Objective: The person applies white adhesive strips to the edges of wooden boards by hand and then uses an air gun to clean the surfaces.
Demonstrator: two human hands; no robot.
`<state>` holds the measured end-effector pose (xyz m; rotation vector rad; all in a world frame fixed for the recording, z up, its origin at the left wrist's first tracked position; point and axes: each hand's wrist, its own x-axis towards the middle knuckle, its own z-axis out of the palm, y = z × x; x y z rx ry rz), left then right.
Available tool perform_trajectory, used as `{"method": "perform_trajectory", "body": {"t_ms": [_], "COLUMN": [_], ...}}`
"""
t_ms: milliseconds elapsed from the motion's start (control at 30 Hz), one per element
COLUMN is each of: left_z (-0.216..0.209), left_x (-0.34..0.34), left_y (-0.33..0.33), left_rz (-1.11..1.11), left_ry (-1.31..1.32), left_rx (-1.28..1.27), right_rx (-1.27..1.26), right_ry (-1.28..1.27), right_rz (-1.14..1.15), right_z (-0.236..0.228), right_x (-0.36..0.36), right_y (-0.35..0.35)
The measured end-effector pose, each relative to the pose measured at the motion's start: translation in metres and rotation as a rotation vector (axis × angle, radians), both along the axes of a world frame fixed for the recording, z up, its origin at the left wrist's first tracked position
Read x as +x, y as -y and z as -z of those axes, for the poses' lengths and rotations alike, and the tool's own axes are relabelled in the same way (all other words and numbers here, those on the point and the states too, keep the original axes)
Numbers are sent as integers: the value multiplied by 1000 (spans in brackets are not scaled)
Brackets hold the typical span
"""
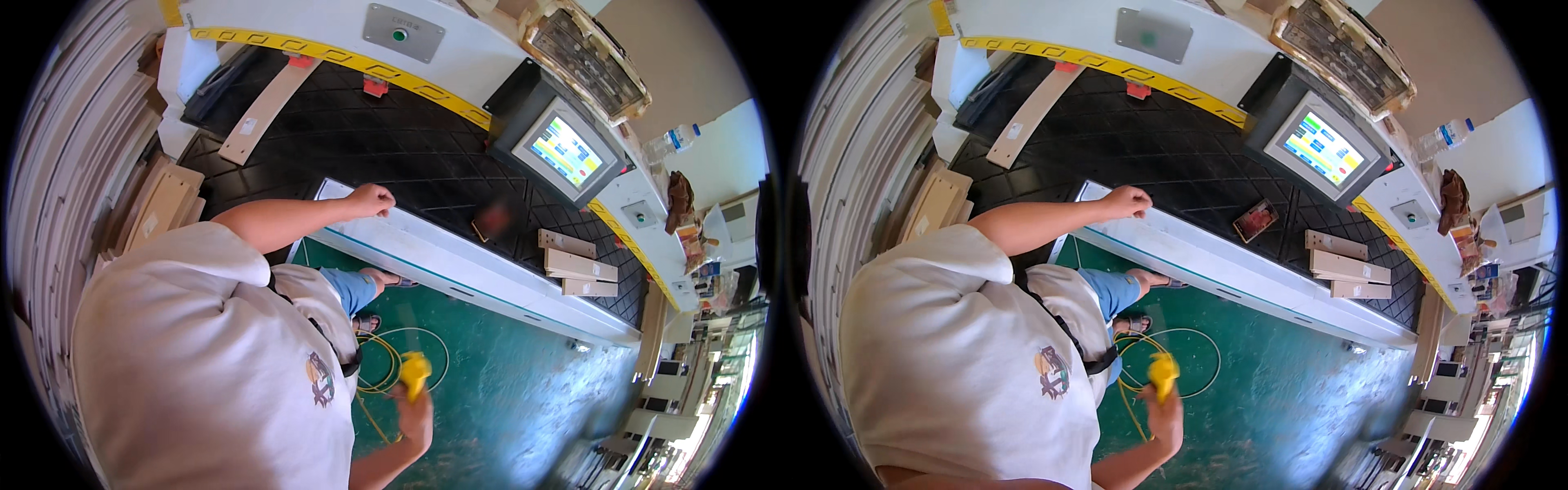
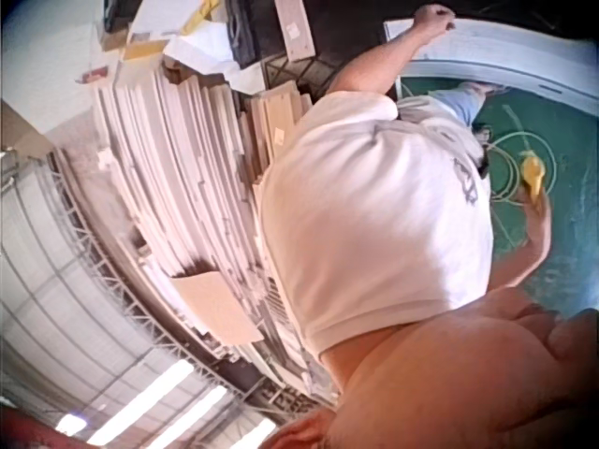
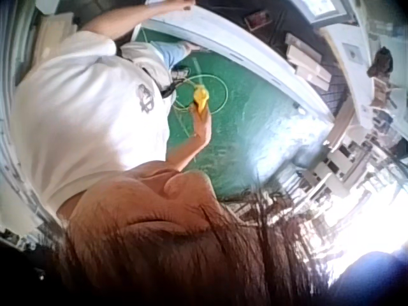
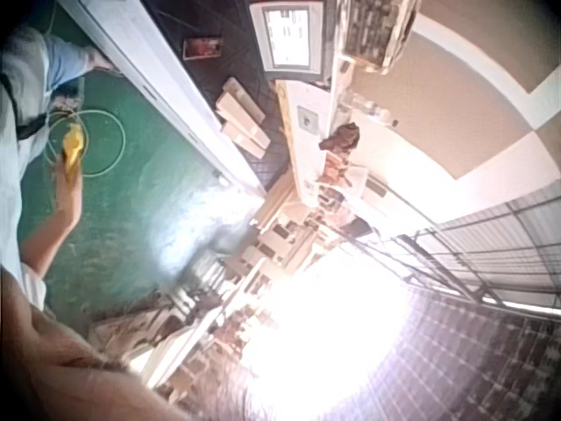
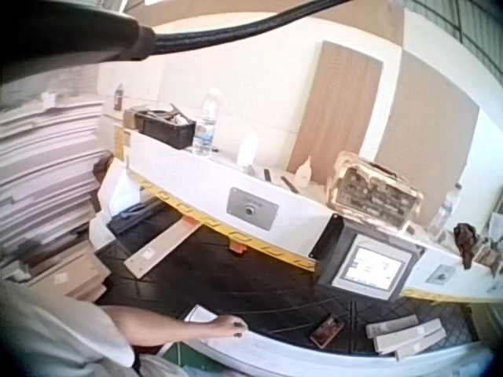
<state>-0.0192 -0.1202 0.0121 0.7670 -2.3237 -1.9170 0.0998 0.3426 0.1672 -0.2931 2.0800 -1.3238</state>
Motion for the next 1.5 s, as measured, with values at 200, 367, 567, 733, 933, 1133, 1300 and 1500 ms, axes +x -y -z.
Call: {"method": "perform_trajectory", "body": {"t_ms": [200,367,567,733,933,1133,1300,1500], "left_z": [2,-3,9,42,32,28,24,41], "left_x": [-80,-162,-249,-285,-287,-300,-303,-295], "left_y": [-10,-3,-45,-68,-93,-98,-112,-89], "left_rz": [71,217,569,510,419,402,231,355], "left_ry": [61,236,134,37,137,245,297,239], "left_rx": [-194,-12,-363,-453,-489,-522,-518,-410], "right_rx": [-1,-29,-69,5,-13,-27,-39,-52], "right_ry": [106,147,241,255,310,377,369,423], "right_rz": [192,-88,-196,-94,-231,-361,-338,-240], "right_z": [6,24,18,11,30,36,37,49], "right_x": [-3,-29,-63,-75,-67,-74,-72,-51], "right_y": [-15,3,73,118,118,120,120,110]}}
